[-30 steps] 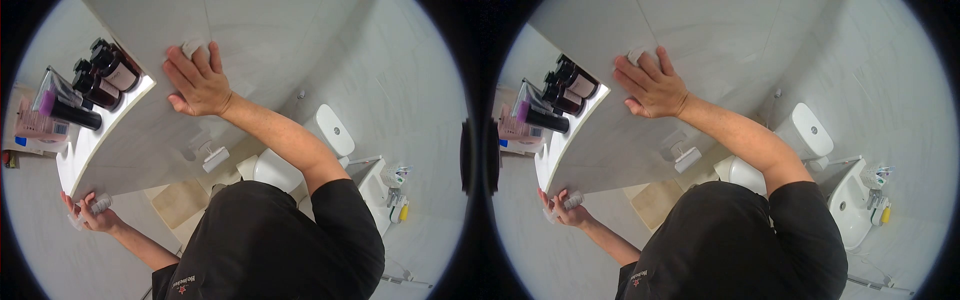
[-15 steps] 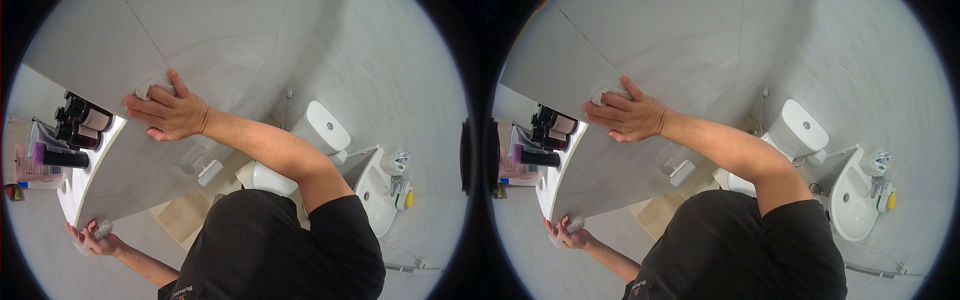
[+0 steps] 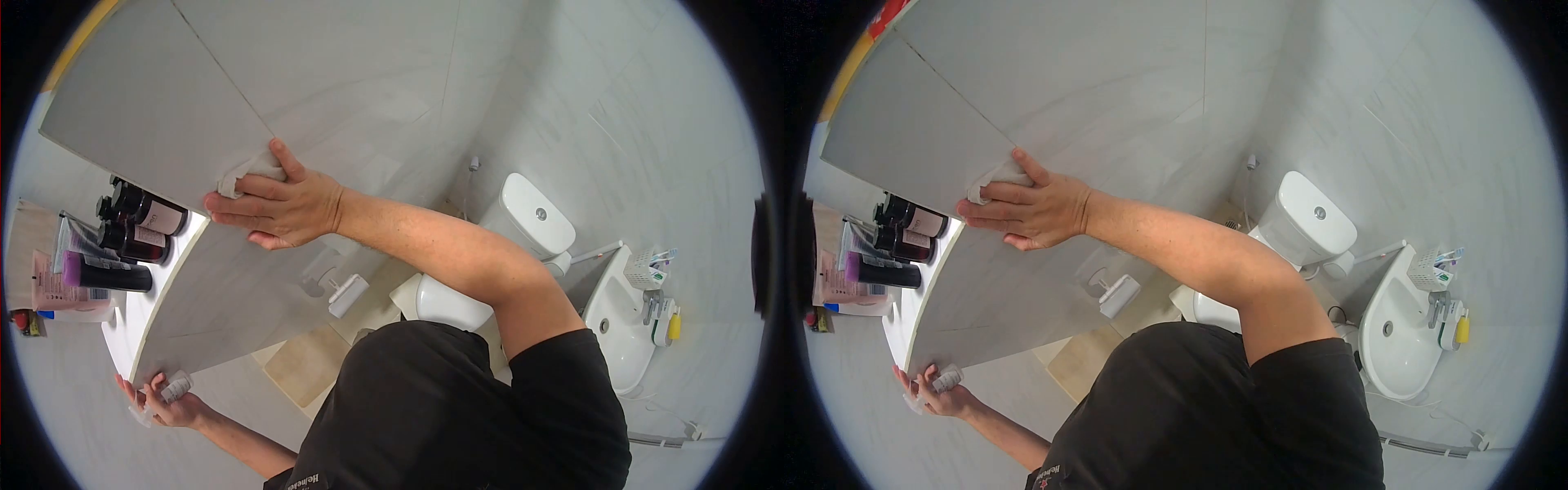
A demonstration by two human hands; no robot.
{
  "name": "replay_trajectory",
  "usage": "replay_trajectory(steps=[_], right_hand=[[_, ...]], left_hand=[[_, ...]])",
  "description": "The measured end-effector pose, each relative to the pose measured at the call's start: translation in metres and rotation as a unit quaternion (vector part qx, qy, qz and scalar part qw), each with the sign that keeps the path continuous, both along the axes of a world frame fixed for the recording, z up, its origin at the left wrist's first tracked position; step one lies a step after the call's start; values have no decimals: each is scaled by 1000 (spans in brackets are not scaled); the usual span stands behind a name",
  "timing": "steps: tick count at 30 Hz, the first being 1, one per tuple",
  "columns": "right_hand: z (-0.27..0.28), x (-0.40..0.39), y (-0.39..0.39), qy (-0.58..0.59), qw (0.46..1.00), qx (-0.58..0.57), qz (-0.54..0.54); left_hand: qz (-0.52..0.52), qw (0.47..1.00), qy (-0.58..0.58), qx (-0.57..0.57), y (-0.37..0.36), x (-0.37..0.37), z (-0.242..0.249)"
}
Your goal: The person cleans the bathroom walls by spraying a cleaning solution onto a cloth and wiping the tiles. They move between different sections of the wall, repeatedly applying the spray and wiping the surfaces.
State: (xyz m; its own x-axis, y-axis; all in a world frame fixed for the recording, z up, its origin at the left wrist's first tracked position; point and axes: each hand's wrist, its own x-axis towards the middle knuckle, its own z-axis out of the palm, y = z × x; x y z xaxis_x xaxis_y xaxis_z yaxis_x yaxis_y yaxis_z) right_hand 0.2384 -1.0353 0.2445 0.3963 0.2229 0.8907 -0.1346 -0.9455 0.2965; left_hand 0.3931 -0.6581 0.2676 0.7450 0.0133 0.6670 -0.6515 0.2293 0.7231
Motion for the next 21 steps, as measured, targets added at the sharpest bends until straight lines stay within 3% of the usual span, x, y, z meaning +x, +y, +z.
replay_trajectory(steps=[3, 6, 9, 12, 14, 18, 21], right_hand=[[3, -5, -3, 17, 997, 24, 77], [14, -11, -7, -33, 996, -59, 65], [36, -18, -6, -35, 985, -86, 145], [71, -30, -1, -5, 975, -155, 160], [98, -43, 22, 157, 959, -183, 150], [97, -38, 61, 121, 943, -271, 153], [98, -40, 82, 204, 909, -319, 175]], left_hand=[[8, 1000, -10, 19, 1, 2, -1], [2, 1000, -15, 12, 5, 7, -3], [-6, 1000, -11, 18, 3, 4, -1], [6, 1000, -16, 18, 3, 5, -2], [10, 1000, -9, 21, 5, 7, -3], [17, 999, -30, 13, 4, 6, -3], [16, 999, -21, 19, 2, 4, -2]])
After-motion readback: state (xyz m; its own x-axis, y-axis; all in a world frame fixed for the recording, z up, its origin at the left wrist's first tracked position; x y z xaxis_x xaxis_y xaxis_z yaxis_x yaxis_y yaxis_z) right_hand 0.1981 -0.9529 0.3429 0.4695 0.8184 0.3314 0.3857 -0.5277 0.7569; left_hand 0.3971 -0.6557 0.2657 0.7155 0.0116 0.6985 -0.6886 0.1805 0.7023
